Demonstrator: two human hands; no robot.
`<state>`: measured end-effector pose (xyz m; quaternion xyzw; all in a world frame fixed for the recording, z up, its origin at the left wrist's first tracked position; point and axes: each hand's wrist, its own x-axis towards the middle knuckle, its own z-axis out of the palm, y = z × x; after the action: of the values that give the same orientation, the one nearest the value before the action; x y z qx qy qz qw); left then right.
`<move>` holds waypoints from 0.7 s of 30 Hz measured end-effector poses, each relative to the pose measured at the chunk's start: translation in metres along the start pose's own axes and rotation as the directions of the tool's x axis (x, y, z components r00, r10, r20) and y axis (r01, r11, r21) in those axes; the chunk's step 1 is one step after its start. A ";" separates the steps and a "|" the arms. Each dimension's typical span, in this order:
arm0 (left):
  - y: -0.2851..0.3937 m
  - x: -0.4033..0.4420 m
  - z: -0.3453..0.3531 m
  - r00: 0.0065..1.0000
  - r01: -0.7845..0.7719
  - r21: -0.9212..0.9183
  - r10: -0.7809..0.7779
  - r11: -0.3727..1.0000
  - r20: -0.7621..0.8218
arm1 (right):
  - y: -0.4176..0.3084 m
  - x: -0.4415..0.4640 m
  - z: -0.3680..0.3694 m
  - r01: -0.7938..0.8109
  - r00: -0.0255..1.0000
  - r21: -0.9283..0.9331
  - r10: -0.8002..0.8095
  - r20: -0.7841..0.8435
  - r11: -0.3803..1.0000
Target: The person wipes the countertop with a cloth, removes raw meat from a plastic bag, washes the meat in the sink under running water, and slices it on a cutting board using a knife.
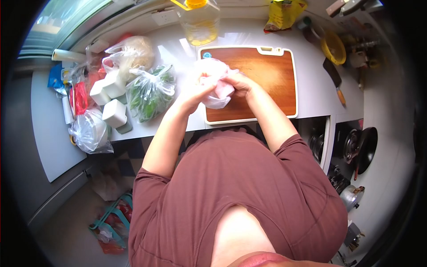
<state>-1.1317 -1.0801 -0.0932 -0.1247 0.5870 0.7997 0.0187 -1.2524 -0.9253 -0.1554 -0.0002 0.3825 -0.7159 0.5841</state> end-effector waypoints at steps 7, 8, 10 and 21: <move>-0.013 0.035 -0.028 0.918 0.061 0.569 0.178 0.820 -0.356 | -0.041 -0.047 -0.002 -0.034 0.991 -0.120 0.049 0.125 0.992; -0.019 0.041 -0.034 0.883 0.050 0.610 0.250 0.791 -0.397 | -0.041 -0.051 -0.002 0.038 0.979 -0.105 -0.016 0.203 0.994; -0.023 0.050 -0.050 0.854 0.007 0.575 0.294 0.818 -0.429 | -0.050 -0.069 -0.012 -0.044 0.975 -0.104 0.066 0.214 0.994; 0.022 0.063 -0.139 0.672 -0.197 0.251 0.317 0.948 -0.669 | -0.039 -0.125 -0.023 0.151 0.988 -0.082 -0.149 0.027 0.985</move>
<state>-1.1718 -1.2256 -0.1254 -0.3326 0.6228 0.6374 -0.3085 -1.2558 -0.8069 -0.0948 -0.0609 0.4050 -0.7412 0.5319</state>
